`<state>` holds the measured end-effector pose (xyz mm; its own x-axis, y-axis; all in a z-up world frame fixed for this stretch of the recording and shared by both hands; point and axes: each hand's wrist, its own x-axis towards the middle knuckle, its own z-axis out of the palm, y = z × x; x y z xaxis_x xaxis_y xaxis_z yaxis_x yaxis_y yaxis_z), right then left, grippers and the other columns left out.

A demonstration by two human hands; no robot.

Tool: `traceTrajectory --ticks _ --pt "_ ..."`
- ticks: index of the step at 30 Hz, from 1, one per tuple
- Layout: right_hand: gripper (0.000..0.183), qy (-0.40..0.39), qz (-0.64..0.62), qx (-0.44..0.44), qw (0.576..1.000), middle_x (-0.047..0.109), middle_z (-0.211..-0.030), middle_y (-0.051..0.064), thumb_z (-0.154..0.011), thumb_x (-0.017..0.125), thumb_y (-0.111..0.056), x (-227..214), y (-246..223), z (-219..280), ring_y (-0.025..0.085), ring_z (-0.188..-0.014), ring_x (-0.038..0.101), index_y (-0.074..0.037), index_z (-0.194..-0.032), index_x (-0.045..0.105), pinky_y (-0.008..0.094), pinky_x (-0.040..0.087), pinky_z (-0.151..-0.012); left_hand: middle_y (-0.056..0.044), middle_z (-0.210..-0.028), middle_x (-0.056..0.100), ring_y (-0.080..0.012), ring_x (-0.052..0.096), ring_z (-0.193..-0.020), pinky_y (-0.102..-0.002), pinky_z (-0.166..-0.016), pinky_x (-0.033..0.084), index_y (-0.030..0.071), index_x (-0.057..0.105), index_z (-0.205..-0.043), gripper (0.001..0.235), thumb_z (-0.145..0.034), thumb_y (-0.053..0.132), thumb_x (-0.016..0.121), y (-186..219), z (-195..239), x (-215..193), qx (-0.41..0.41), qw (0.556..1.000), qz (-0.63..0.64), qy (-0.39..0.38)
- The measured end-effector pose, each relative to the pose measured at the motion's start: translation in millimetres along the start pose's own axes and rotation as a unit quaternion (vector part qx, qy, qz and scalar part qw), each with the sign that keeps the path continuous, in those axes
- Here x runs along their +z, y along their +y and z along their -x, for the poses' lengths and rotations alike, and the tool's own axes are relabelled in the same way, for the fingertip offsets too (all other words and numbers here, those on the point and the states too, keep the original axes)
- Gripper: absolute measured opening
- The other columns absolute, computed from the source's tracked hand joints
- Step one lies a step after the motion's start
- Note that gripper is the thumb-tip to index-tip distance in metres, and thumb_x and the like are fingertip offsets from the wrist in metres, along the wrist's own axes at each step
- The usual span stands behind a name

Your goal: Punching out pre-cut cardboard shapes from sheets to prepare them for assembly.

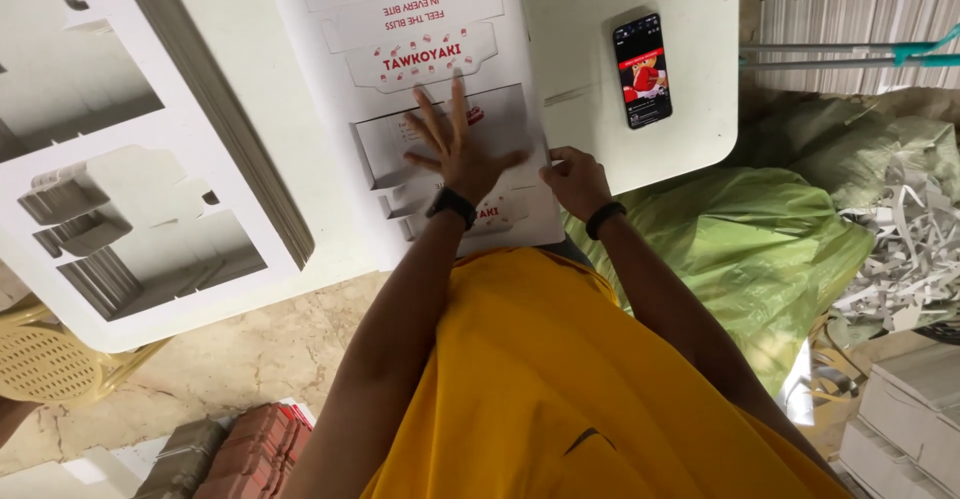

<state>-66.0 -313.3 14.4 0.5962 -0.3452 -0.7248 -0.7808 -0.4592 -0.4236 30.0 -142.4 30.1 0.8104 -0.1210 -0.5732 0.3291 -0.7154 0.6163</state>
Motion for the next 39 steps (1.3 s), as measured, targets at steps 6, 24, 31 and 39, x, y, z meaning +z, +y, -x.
traceTrajectory --ticks 6,24,31,39 --pt "0.034 0.032 0.015 0.009 0.999 0.076 -0.090 0.002 -0.087 0.075 -0.035 9.6 14.2 -11.4 0.031 -0.097 0.073 -0.020 -0.117 0.076 0.046 0.056 -0.084 -0.012 -0.169 -0.029 -0.0462 -0.031 -0.151 -0.084 -0.108 -0.011 0.044 -0.004 -0.166 0.146 -0.065 0.059 0.100 -14.1 14.3 4.4 0.022 0.994 -0.090 -0.053" --pt "0.030 0.065 0.075 0.053 0.994 0.077 -0.094 0.012 -0.091 0.069 -0.027 26.7 -11.7 -12.9 0.035 -0.103 0.072 -0.009 -0.116 0.072 0.049 0.058 -0.091 -0.011 -0.168 -0.032 -0.0474 -0.027 -0.152 -0.085 -0.108 -0.011 0.045 -0.010 -0.164 0.145 -0.067 0.061 0.096 -9.9 10.0 12.5 -0.016 0.984 -0.170 -0.050" --pt "0.061 -0.045 0.026 0.088 0.995 0.075 -0.103 0.020 -0.090 0.063 -0.050 1.6 -35.9 -6.9 0.032 -0.090 0.075 -0.002 -0.129 0.065 0.050 0.056 -0.093 -0.014 -0.168 -0.032 -0.0495 -0.027 -0.151 -0.086 -0.106 -0.014 0.041 -0.012 -0.165 0.149 -0.066 0.061 0.097 -16.2 6.3 10.3 0.004 0.986 -0.151 -0.070" --pt "0.057 -0.046 0.143 -0.023 0.988 0.065 -0.068 0.016 -0.103 0.053 -0.054 3.7 -45.6 -12.6 0.028 -0.069 0.068 -0.003 -0.082 0.067 0.042 0.053 -0.057 -0.013 -0.169 -0.030 -0.0493 -0.028 -0.151 -0.084 -0.106 -0.015 0.043 -0.011 -0.165 0.131 -0.077 0.058 0.084 -11.6 8.0 13.5 -0.007 0.985 -0.158 -0.064"
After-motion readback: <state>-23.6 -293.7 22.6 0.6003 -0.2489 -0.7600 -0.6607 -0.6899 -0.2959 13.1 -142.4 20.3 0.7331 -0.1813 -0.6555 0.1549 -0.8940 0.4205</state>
